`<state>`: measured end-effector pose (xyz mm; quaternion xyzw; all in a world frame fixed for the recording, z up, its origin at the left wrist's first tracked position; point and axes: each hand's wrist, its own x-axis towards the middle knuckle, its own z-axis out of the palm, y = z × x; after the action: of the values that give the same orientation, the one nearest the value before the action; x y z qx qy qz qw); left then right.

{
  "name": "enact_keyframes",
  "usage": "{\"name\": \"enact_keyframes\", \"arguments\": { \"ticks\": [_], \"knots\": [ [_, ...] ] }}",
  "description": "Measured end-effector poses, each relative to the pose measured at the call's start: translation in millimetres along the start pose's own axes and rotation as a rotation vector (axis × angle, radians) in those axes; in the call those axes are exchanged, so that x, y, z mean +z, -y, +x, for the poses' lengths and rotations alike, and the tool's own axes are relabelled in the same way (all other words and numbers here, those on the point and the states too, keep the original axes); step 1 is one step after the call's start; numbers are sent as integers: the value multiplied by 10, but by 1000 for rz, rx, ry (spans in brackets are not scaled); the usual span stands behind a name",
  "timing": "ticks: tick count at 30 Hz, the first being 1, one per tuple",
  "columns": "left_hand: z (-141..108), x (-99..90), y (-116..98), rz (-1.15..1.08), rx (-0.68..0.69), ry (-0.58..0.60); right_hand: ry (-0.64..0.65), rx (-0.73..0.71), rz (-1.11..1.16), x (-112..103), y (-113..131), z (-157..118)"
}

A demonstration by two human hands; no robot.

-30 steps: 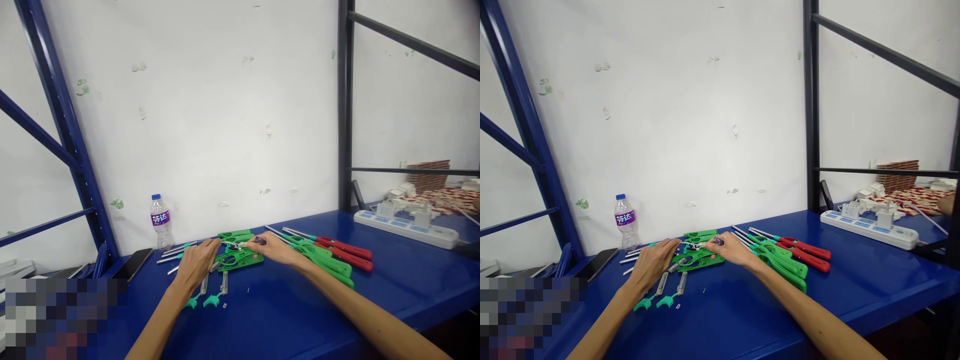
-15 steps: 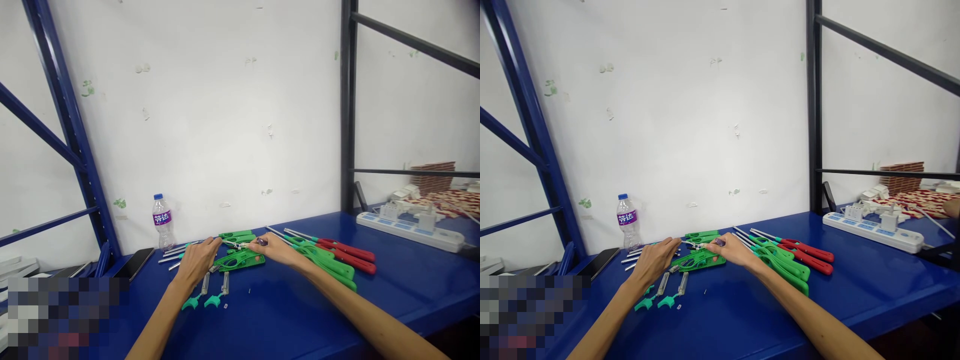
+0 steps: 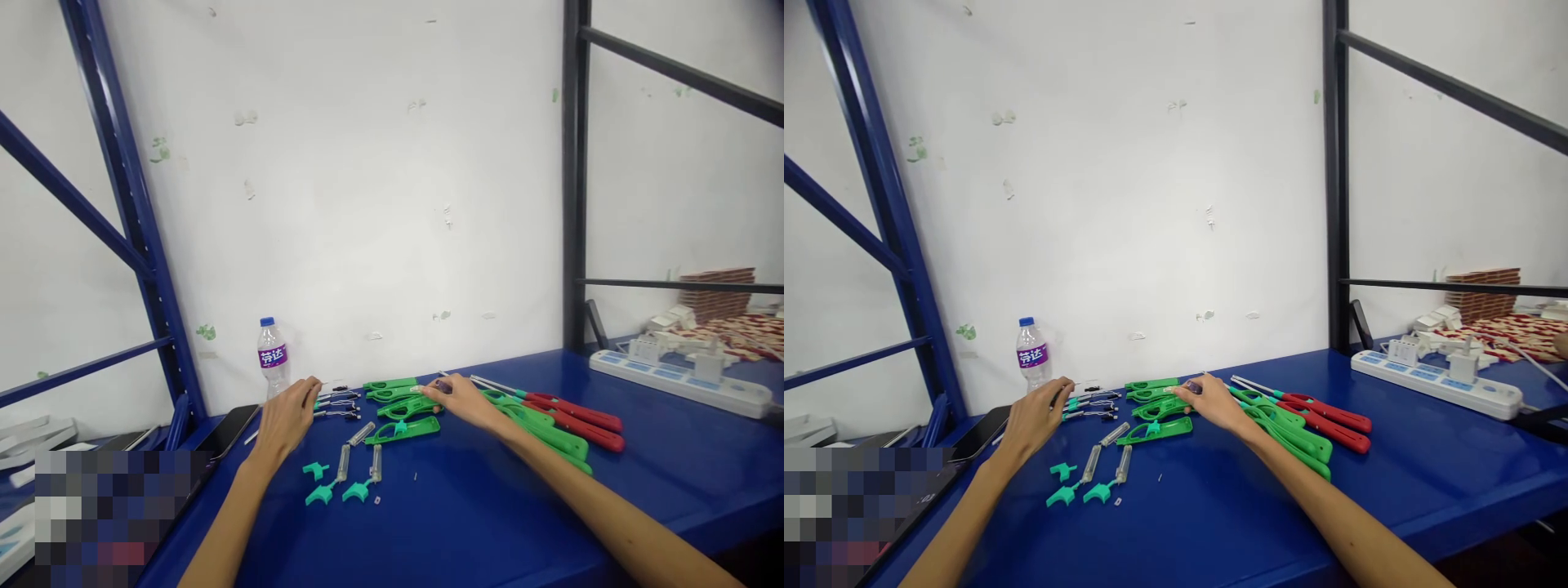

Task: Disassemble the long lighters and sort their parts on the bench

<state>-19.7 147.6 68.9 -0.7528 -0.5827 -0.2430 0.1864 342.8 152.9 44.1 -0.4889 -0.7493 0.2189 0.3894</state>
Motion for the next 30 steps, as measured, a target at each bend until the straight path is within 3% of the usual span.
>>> {"name": "enact_keyframes", "arguments": {
  "ticks": [5,10,14,19,23,30],
  "knots": [
    [15,168,-107,-102,85,145,-37,-41,-53,-3,86,-46],
    [-17,370,48,-161,138,321,-35,-45,-47,-3,60,-25],
    [-26,473,128,-148,152,370,-21,-58,-21,17,68,-26],
    [-24,522,122,-87,149,338,1,-90,18,32,103,-54],
    [-16,435,17,-88,173,251,34,-119,25,45,117,-73],
    [-40,155,-492,-206,310,34,37,-214,22,86,199,-124]
  ]
}}
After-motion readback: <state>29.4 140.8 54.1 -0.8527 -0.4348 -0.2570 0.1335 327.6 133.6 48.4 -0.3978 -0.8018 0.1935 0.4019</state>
